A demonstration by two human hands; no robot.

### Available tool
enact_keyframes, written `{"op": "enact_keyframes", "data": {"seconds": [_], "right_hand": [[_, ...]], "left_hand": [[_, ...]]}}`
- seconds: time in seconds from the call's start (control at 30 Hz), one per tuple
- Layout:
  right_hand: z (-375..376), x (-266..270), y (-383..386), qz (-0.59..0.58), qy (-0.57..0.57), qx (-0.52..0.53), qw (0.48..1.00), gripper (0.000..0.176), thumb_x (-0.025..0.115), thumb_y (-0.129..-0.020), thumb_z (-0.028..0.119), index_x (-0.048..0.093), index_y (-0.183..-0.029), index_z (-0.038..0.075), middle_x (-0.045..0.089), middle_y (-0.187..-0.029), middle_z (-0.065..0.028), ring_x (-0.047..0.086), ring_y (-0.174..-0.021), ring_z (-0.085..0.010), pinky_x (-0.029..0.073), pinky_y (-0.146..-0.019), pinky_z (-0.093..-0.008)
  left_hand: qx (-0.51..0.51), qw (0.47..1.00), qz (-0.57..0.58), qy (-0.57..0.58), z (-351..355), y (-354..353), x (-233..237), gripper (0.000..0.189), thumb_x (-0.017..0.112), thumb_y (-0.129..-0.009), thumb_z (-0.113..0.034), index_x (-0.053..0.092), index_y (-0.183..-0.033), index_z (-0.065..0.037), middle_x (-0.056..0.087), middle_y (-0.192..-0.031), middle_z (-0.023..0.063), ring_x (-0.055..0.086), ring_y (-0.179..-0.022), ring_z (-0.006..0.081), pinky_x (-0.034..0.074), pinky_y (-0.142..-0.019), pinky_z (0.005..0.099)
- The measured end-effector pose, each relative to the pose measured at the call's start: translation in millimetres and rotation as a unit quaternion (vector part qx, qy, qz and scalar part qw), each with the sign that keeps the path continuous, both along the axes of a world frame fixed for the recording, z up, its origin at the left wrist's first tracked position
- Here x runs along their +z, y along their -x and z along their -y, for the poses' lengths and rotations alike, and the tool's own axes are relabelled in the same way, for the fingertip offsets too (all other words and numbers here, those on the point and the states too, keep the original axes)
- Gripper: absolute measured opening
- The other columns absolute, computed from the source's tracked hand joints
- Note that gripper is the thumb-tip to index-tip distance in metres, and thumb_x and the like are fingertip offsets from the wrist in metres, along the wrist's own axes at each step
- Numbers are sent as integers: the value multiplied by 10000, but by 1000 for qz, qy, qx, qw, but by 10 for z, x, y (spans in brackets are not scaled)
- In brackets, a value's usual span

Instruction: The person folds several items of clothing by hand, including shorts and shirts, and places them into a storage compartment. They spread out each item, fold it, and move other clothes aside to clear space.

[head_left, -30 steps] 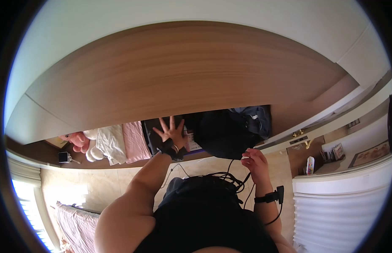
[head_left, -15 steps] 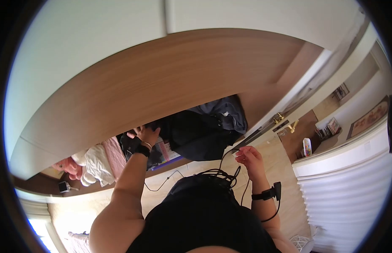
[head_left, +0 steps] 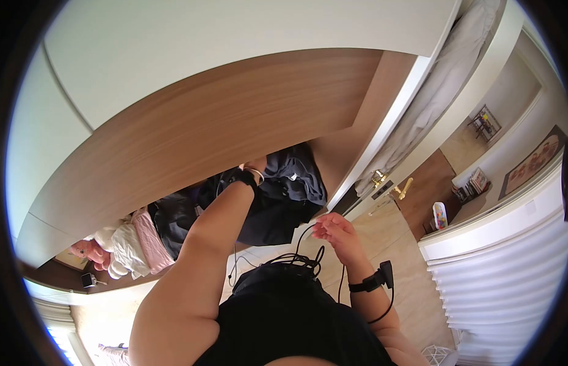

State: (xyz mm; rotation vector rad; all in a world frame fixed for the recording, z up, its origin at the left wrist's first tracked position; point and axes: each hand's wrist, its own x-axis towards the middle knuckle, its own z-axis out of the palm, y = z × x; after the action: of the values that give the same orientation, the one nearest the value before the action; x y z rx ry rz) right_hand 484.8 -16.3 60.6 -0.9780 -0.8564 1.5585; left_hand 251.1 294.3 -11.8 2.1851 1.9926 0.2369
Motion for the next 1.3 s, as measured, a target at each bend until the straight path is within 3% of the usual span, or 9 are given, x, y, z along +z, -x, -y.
{"op": "enact_keyframes", "data": {"seconds": [0.03,0.17,0.3,0.47,0.57,0.77,0.97,1.1,1.3], "right_hand": [[-21,36,-28,-2,-1,0,1000,259,595,-1033,224,640,-1178,13,715,-1041,-114,684,-930,-188,554,-916,-366],[-224,67,-74,-187,106,16,977,500,594,-1032,375,538,-1372,12,635,-1262,-195,645,-1158,-308,507,-1040,-470],[-540,254,-56,-416,128,169,884,701,528,-1035,524,438,-1497,6,551,-1439,-196,569,-1310,-354,459,-1098,-529],[-747,-64,114,-261,91,266,924,627,455,-1064,455,375,-1573,97,469,-1560,-155,452,-1430,-321,356,-1197,-498],[-633,282,352,-336,0,292,896,717,499,-1040,478,281,-1612,105,397,-1611,-152,438,-1441,-327,352,-1203,-500],[-542,509,795,-159,-143,354,910,929,623,-966,535,118,-1652,163,189,-1708,-104,301,-1523,-314,295,-1236,-490],[-655,-709,1182,-18,-223,566,793,746,679,-964,181,279,-1572,19,431,-1541,-112,414,-1439,-229,294,-1226,-349],[-395,577,1110,148,-330,554,750,546,683,-970,287,498,-1424,48,543,-1413,-122,545,-1295,-248,423,-1113,-364],[-404,1410,1522,503,-389,582,507,319,804,-835,279,738,-958,-8,688,-894,-235,711,-852,-345,552,-758,-416]], "left_hand": [[19,992,-123,27,-116,-18,-76,475,591,-988,-308,578,-1403,-77,575,-1457,127,515,-1349,312,425,-1080,407],[-73,538,840,-20,752,-172,377,418,500,-1028,-268,578,-1391,-75,641,-1366,79,593,-1243,284,459,-1067,418],[-57,337,918,198,1995,-232,637,459,501,-989,-261,574,-1388,-46,673,-1303,77,636,-1166,287,372,-1180,430],[-158,655,711,199,2680,380,652,645,354,-999,-488,626,-670,-5,614,-630,108,643,-740,214,428,-1008,328],[103,733,667,-89,2990,467,843,595,322,-1058,-441,602,-768,-4,547,-636,63,583,-693,169,451,-778,288],[-2,887,357,-294,3582,507,1576,335,706,-846,-251,678,-1069,-3,648,-1058,155,591,-1082,350,452,-995,420],[65,933,302,-185,3998,516,1728,565,740,-823,-114,557,-1343,9,624,-1206,114,622,-1121,254,468,-991,333],[79,854,489,-162,4234,756,1655,551,623,-878,20,491,-1414,23,609,-1202,28,544,-1083,83,476,-884,266],[-49,931,239,-273,4537,1697,2318,273,669,-712,-74,657,-971,10,547,-834,145,546,-831,361,476,-760,436]]}}
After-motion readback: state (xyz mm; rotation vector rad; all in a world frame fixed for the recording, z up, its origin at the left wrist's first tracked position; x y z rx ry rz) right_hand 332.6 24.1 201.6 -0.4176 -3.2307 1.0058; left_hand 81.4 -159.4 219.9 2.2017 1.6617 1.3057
